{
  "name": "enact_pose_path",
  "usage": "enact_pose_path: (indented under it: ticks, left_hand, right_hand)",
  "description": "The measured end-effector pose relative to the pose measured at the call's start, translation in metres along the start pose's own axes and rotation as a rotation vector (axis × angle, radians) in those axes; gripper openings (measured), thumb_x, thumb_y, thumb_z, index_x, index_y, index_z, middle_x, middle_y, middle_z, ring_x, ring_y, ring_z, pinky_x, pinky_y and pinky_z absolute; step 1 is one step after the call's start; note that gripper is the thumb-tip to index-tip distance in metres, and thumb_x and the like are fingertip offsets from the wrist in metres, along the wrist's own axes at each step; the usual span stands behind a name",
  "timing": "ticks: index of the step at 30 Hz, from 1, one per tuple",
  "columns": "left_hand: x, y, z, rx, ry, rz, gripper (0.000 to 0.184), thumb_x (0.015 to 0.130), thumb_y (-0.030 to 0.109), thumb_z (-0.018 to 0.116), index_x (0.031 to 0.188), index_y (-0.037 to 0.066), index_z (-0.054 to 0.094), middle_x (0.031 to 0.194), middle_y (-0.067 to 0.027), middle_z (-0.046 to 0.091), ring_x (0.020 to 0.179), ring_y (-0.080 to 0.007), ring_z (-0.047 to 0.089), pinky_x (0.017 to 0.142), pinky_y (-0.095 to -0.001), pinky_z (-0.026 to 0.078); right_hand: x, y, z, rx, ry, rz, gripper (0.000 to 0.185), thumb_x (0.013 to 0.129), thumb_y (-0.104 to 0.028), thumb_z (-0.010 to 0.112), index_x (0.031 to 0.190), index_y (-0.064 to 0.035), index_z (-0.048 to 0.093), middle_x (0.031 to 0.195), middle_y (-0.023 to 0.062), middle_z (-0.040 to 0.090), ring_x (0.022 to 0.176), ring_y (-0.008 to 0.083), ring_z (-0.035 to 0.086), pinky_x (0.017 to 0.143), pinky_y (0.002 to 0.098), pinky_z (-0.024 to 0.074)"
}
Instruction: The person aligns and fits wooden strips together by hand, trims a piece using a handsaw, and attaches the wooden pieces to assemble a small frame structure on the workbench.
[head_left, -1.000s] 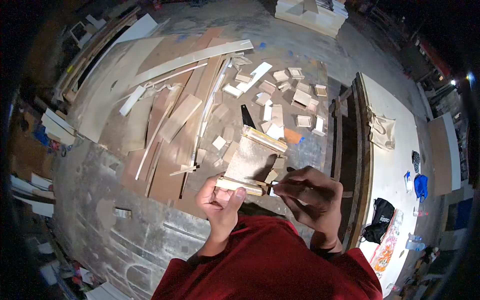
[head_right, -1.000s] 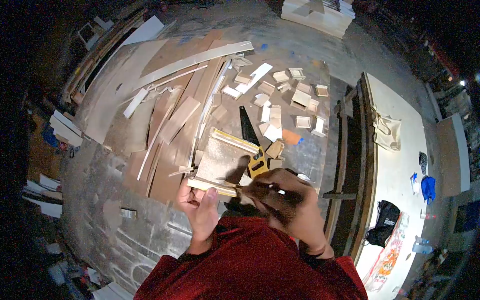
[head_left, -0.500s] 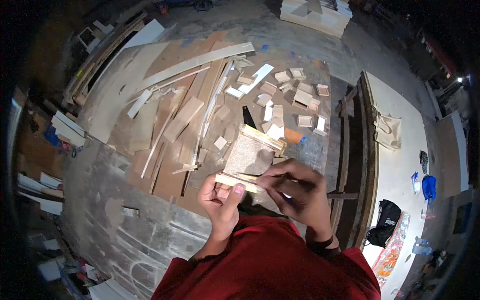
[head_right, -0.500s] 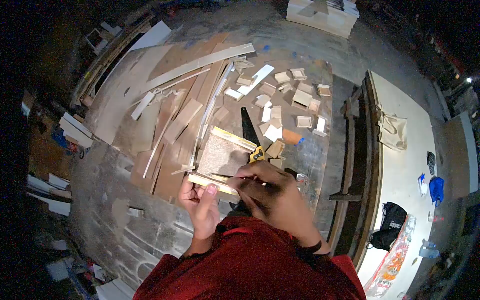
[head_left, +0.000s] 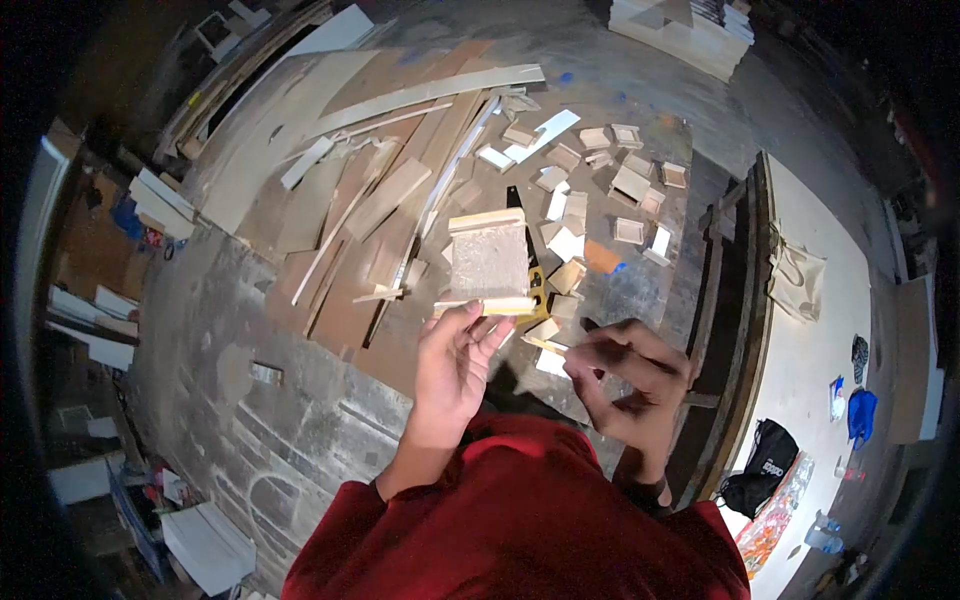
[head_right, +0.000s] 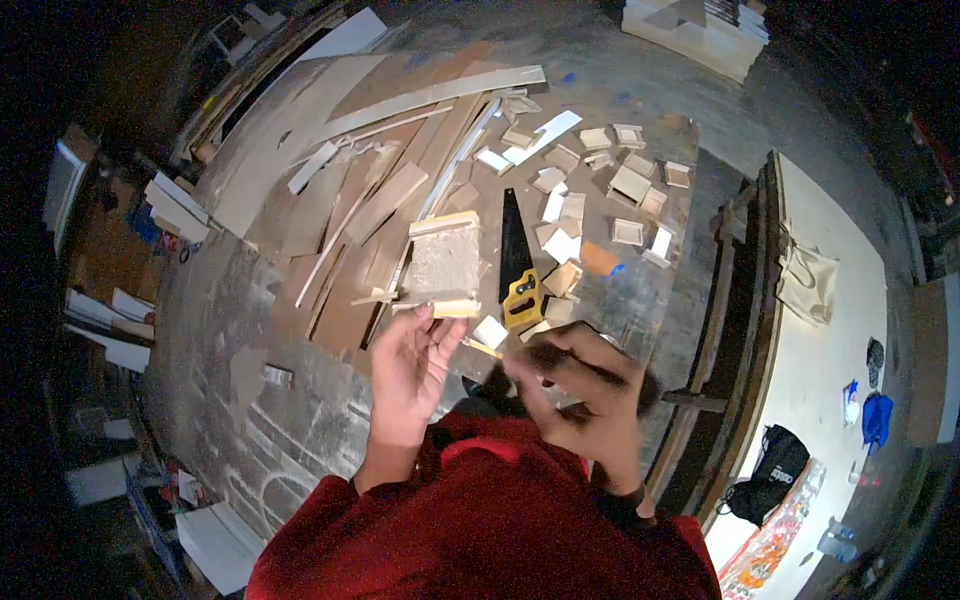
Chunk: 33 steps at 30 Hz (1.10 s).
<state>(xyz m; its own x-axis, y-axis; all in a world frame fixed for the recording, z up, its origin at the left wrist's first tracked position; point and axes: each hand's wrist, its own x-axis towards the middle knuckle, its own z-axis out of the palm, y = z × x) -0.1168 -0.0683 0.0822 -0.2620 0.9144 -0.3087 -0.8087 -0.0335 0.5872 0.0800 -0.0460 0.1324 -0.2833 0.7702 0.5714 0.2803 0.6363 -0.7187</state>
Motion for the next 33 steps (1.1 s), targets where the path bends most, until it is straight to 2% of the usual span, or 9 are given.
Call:
enact_pose_path:
  ticks: [6,8,12,13,20,22,26,32,33]
  left_hand:
    - [-0.004,-0.001,0.014,-0.149,-0.030,-0.074,0.021,0.089,0.007,0.059,0.105,-0.006,0.057,0.112,-0.0172,0.064,0.109,-0.0296,0.064,0.092,-0.0374,0.056]
    - [-0.003,-0.001,0.017,-0.130,-0.016,-0.095,0.026,0.087,0.008,0.058,0.105,-0.010,0.056,0.107,-0.0206,0.064,0.098,-0.0283,0.066,0.089,-0.0327,0.058]
    - [-0.004,-0.001,0.015,-0.188,-0.037,-0.170,0.021,0.087,0.007,0.061,0.101,-0.006,0.057,0.106,-0.0221,0.065,0.100,-0.0289,0.066,0.091,-0.0344,0.057]
    - [-0.003,-0.001,0.014,-0.186,-0.042,-0.167,0.020,0.086,0.007,0.062,0.100,-0.007,0.058,0.104,-0.0223,0.066,0.097,-0.0284,0.067,0.091,-0.0339,0.057]
    - [-0.007,0.002,0.018,-0.158,0.014,-0.111,0.018,0.086,0.007,0.063,0.097,-0.007,0.058,0.102,-0.0220,0.066,0.095,-0.0280,0.068,0.089,-0.0346,0.057]
    - [-0.007,0.005,0.014,-0.101,0.009,-0.143,0.018,0.086,0.007,0.064,0.096,-0.006,0.058,0.102,-0.0218,0.066,0.096,-0.0277,0.068,0.090,-0.0348,0.057]
    - [-0.005,0.008,0.011,-0.110,-0.007,-0.120,0.018,0.086,0.007,0.064,0.096,-0.006,0.058,0.102,-0.0216,0.066,0.096,-0.0276,0.068,0.089,-0.0348,0.057]
    - [-0.003,0.015,0.007,-0.095,0.017,-0.139,0.017,0.086,0.009,0.064,0.097,-0.003,0.059,0.101,-0.0196,0.066,0.093,-0.0267,0.068,0.086,-0.0346,0.057]
    - [-0.003,0.015,0.004,-0.080,0.006,-0.162,0.018,0.086,0.010,0.064,0.097,-0.003,0.059,0.101,-0.0189,0.067,0.093,-0.0266,0.068,0.086,-0.0349,0.057]
  right_hand:
    - [-0.015,0.018,0.015,0.039,-0.094,0.015,0.024,0.070,-0.002,0.078,0.093,-0.0088,0.072,0.090,0.0072,0.067,0.076,0.0235,0.068,0.067,0.0331,0.0554]
    - [-0.011,0.021,0.022,0.027,-0.078,-0.150,0.027,0.070,-0.001,0.077,0.095,-0.0100,0.070,0.091,0.0070,0.066,0.076,0.0247,0.068,0.067,0.0338,0.0555]
    - [-0.004,0.019,0.030,0.006,-0.155,-0.187,0.023,0.072,-0.003,0.075,0.093,-0.0088,0.068,0.089,0.0060,0.064,0.074,0.0257,0.066,0.063,0.0359,0.0542]
    - [-0.003,0.015,0.032,-0.018,-0.148,-0.150,0.017,0.072,0.000,0.075,0.087,-0.0056,0.071,0.085,0.0072,0.068,0.071,0.0218,0.067,0.064,0.0314,0.0530]
    - [0.006,0.016,0.031,-0.042,-0.176,-0.157,0.016,0.071,-0.001,0.077,0.086,-0.0045,0.072,0.085,0.0079,0.068,0.072,0.0223,0.067,0.065,0.0314,0.0532]
    - [0.009,0.024,0.030,0.025,-0.103,-0.176,0.024,0.072,-0.004,0.077,0.095,-0.0077,0.073,0.085,0.0077,0.065,0.073,0.0252,0.066,0.064,0.0346,0.0536]
    - [0.013,0.019,0.029,-0.014,-0.056,-0.146,0.019,0.069,-0.002,0.080,0.086,-0.0052,0.075,0.084,0.0081,0.067,0.073,0.0216,0.068,0.066,0.0297,0.0530]
    - [0.014,0.015,0.030,0.019,-0.226,-0.126,0.025,0.066,-0.002,0.082,0.091,-0.0057,0.076,0.082,0.0070,0.065,0.071,0.0213,0.067,0.064,0.0291,0.0530]
    - [0.014,0.017,0.033,0.013,-0.226,-0.123,0.024,0.066,-0.003,0.080,0.089,-0.0062,0.074,0.086,0.0076,0.066,0.075,0.0245,0.068,0.067,0.0329,0.0541]
